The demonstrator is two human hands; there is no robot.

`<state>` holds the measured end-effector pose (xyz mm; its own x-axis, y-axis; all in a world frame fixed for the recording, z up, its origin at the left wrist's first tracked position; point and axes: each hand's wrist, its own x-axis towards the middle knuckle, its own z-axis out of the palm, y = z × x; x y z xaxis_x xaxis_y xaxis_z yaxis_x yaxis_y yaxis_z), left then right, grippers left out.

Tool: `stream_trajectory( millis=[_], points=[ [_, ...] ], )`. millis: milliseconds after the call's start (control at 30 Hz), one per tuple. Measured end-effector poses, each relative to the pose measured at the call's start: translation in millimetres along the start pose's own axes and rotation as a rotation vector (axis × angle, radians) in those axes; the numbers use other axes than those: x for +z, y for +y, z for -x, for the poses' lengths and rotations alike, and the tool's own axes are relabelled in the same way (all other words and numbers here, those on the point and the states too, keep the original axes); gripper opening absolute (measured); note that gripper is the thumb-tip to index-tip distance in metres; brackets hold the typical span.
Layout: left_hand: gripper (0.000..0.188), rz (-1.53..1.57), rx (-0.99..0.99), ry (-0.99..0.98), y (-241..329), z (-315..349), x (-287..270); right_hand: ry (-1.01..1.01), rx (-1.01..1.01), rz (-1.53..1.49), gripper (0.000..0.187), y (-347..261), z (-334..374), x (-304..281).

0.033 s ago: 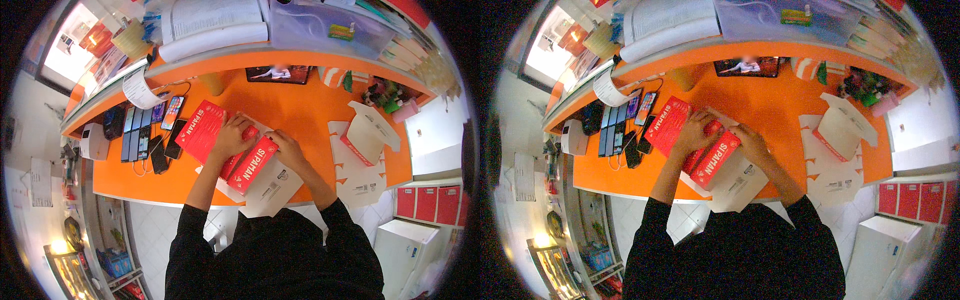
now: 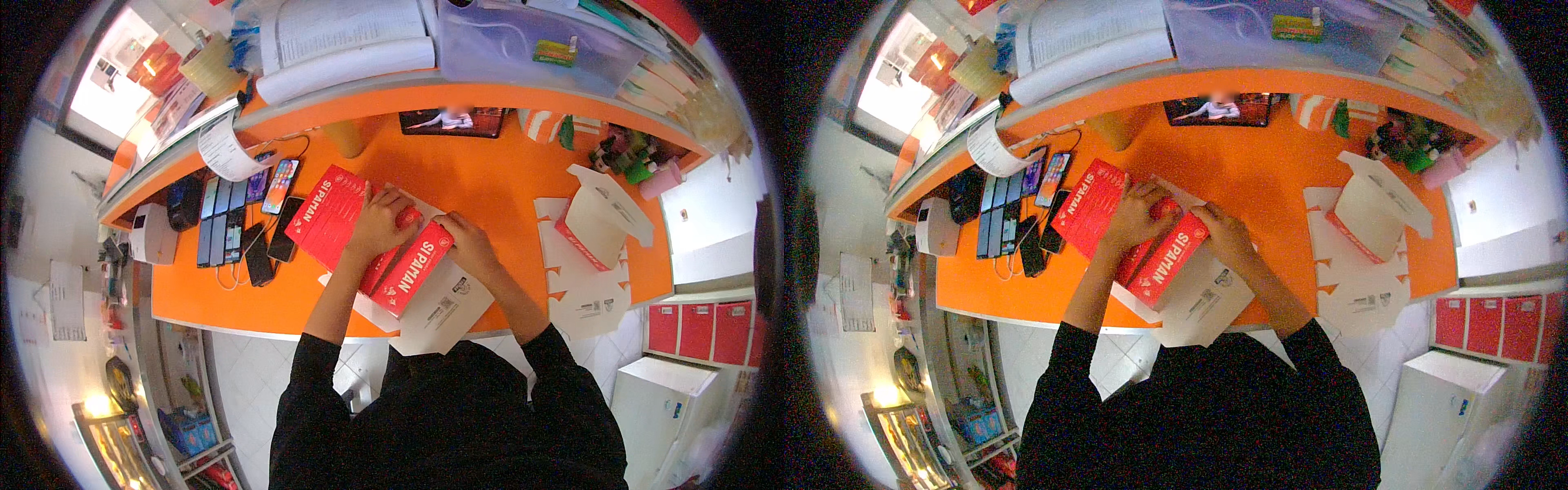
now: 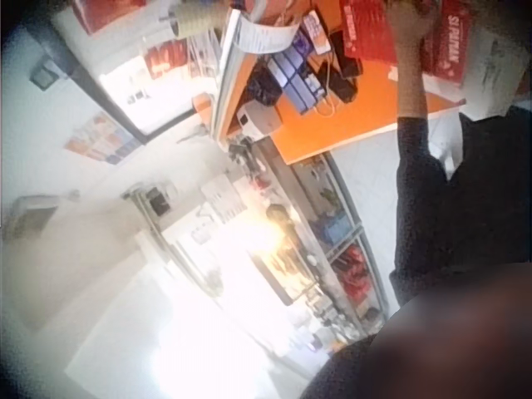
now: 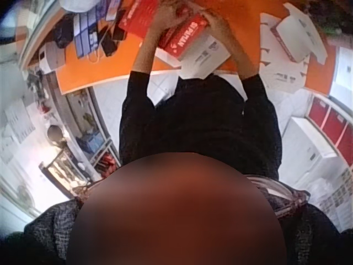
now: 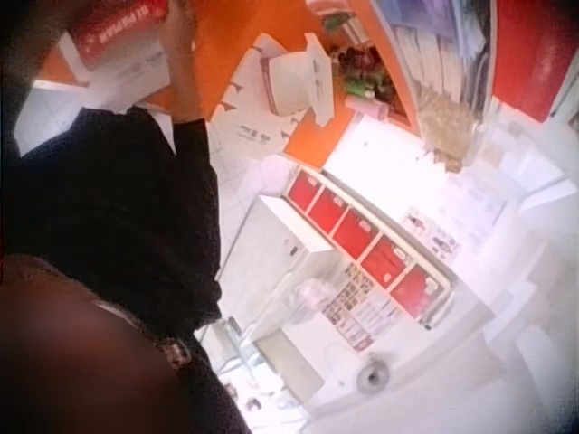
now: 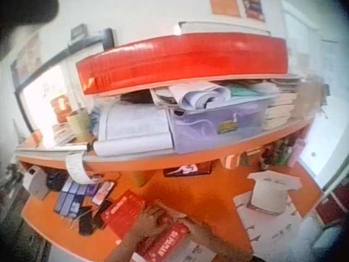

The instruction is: The person assembles red and white cardboard boxes at a counter. They fold the flat cardboard pieces into box shapes, insert red inserts, and stack the finished boxes on the counter.

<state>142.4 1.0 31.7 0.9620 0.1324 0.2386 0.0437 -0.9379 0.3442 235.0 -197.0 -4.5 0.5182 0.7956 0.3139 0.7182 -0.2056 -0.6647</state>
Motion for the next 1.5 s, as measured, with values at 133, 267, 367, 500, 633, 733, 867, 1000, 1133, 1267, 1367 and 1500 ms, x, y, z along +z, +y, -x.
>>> stream_trajectory(
  millis=[133,267,367,500,633,733,867,1000,1133,1267,1367,1500],
  points=[
    [0.035,0.063,0.003,0.031,-7,-5,11,-0.002,0.105,0.138,0.041,5,-5,0],
    [0.033,0.118,0.014,0.039,-9,-5,11,-0.070,0.159,0.188,0.043,8,-9,-5],
    [0.031,0.150,0.037,0.071,-9,-6,10,-0.060,0.126,0.196,0.037,0,-15,4],
    [0.026,0.148,0.093,0.095,-11,-6,9,0.046,-0.014,0.042,0.038,-7,-23,19],
    [0.020,0.176,0.050,0.125,-14,-6,10,-0.177,-0.005,-0.332,0.043,12,-26,6],
    [0.018,0.123,0.025,0.143,-16,-7,14,-0.374,0.171,-0.402,0.045,27,-30,-7],
    [0.019,0.100,0.017,0.132,-18,-8,19,-0.525,0.244,-0.439,0.047,36,-37,-12],
    [0.019,0.059,0.001,0.096,-19,-9,19,-0.357,-0.232,-0.481,0.048,39,-47,-2],
    [0.020,0.071,-0.008,0.103,-17,-9,16,-0.502,0.046,-0.544,0.048,43,-45,8],
    [0.020,0.116,0.002,0.090,-14,-9,13,-0.348,0.157,-0.670,0.042,43,-33,19],
    [0.022,0.142,-0.004,0.090,-13,-8,10,-0.310,0.245,-0.457,0.035,47,-22,28],
    [0.022,0.139,-0.029,0.040,-12,-9,8,-0.193,0.269,-0.507,0.032,57,-19,42]
  ],
)
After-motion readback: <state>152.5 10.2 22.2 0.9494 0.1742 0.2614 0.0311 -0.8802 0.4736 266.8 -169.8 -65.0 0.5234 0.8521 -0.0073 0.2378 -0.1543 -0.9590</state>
